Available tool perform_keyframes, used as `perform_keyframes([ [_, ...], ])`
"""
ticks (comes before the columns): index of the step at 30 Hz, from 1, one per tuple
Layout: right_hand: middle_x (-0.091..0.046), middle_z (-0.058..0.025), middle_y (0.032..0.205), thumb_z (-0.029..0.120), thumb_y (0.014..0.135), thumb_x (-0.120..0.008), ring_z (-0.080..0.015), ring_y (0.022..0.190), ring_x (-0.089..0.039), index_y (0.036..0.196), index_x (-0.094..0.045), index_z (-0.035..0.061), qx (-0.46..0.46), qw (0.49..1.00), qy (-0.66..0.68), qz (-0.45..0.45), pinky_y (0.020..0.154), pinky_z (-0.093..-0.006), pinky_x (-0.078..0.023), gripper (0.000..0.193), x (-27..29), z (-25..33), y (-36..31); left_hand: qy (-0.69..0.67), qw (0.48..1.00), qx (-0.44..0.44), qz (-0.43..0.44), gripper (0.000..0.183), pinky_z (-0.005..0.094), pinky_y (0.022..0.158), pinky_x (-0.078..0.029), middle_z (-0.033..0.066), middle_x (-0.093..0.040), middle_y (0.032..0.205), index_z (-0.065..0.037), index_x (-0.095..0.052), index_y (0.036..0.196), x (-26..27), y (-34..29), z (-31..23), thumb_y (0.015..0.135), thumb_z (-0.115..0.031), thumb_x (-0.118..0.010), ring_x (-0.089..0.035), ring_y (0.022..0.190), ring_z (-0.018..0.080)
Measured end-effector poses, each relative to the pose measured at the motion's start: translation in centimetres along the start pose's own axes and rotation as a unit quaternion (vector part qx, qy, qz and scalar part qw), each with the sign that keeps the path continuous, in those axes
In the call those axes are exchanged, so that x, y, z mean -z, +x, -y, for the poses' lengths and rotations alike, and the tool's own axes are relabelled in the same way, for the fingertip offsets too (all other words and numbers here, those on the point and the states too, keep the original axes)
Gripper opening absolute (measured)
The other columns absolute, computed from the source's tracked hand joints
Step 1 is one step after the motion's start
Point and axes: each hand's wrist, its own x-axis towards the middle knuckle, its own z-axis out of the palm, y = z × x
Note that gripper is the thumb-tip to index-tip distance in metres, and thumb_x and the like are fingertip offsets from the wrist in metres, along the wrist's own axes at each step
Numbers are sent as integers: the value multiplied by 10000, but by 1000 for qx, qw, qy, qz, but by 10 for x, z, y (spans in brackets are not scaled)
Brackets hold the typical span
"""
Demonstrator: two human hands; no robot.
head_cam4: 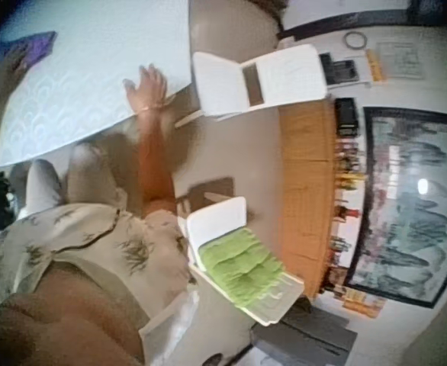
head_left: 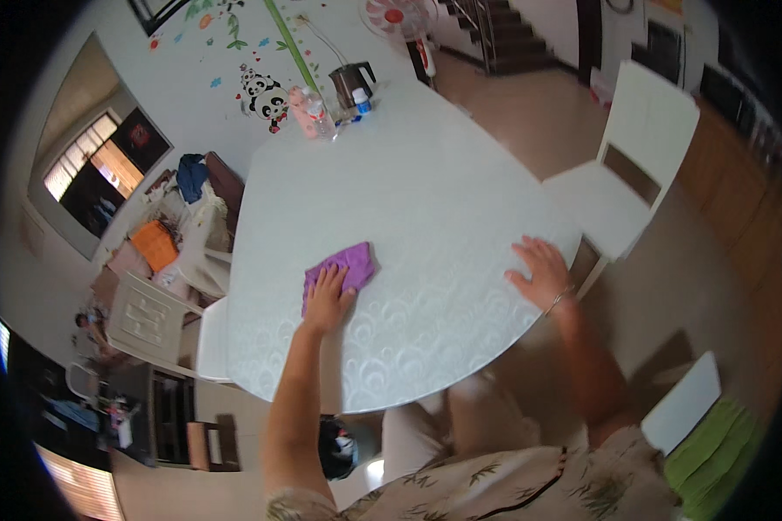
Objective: The person wipes a white dining table with a purple cloth. They move a black kettle, a pink water bottle, a clear water bottle, and small containers to the side to clean underneath, then wipe the entire surface.
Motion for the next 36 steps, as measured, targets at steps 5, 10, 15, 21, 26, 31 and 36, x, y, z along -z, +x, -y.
perform_keyframes([
  [5, -481, -161, 1412, 418, 872, -601, -325, 1321, -400, 1296, -560, 66, -18, 1000, 3, 9, 1137, -442, -244, 552, 2, 17, -5, -38, 999, 13, -3, 586, 542, 1151, -129, 150, -286, 1558, -150, -378, 1478, 17, -150, -23, 941, -327, -532, -181, 1463, 353],
  [10, -463, -158, 1431, 429, 882, -584, -311, 1348, -374, 1304, -554, 66, -25, 999, -1, 22, 1146, -431, -229, 558, 9, 18, -5, -20, 999, -20, 19, 573, 533, 1160, -89, 163, -288, 1554, -139, -374, 1481, 16, -185, -80, 951, -300, -525, -182, 1461, 363],
  [15, -447, -148, 1449, 443, 890, -569, -297, 1365, -354, 1319, -550, 79, -28, 999, -3, 33, 1153, -425, -219, 563, 4, 17, 0, -21, 989, -144, 26, 579, 542, 1158, -113, 155, -296, 1550, -136, -379, 1474, -12, -123, -153, 952, -342, -520, -203, 1454, 358],
  [21, -429, -128, 1470, 461, 891, -555, -289, 1377, -341, 1344, -527, 95, -41, 998, 1, 53, 1159, -414, -211, 583, 9, 14, 2, 24, 1000, -9, -5, 570, 570, 1150, -127, 125, -320, 1545, -178, -380, 1474, -11, -33, -131, 968, -425, -468, -214, 1453, 343],
  [26, -438, -126, 1463, 451, 898, -565, -305, 1378, -343, 1348, -527, 114, -47, 998, -8, 48, 1158, -422, -222, 563, 5, 14, 3, 15, 991, -136, 1, 583, 568, 1151, -134, 160, -327, 1532, -135, -385, 1468, -27, -87, -140, 945, -338, -547, -234, 1441, 367],
  [31, -428, -135, 1470, 448, 889, -570, -304, 1377, -341, 1346, -528, 110, -51, 997, -10, 55, 1158, -420, -217, 569, 11, 22, 1, 5, 990, -142, 0, 548, 516, 1160, -158, 151, -391, 1497, -162, -444, 1437, 0, -166, -122, 930, -320, -577, -290, 1418, 370],
  [36, -444, -149, 1455, 390, 882, -600, -342, 1359, -359, 1339, -532, 87, -23, 999, -10, 40, 1144, -444, -250, 552, 6, 12, 2, 62, 985, 112, -113, 530, 545, 1148, -158, 137, -391, 1503, -169, -444, 1435, 16, -172, 17, 949, -366, -521, -288, 1419, 354],
])
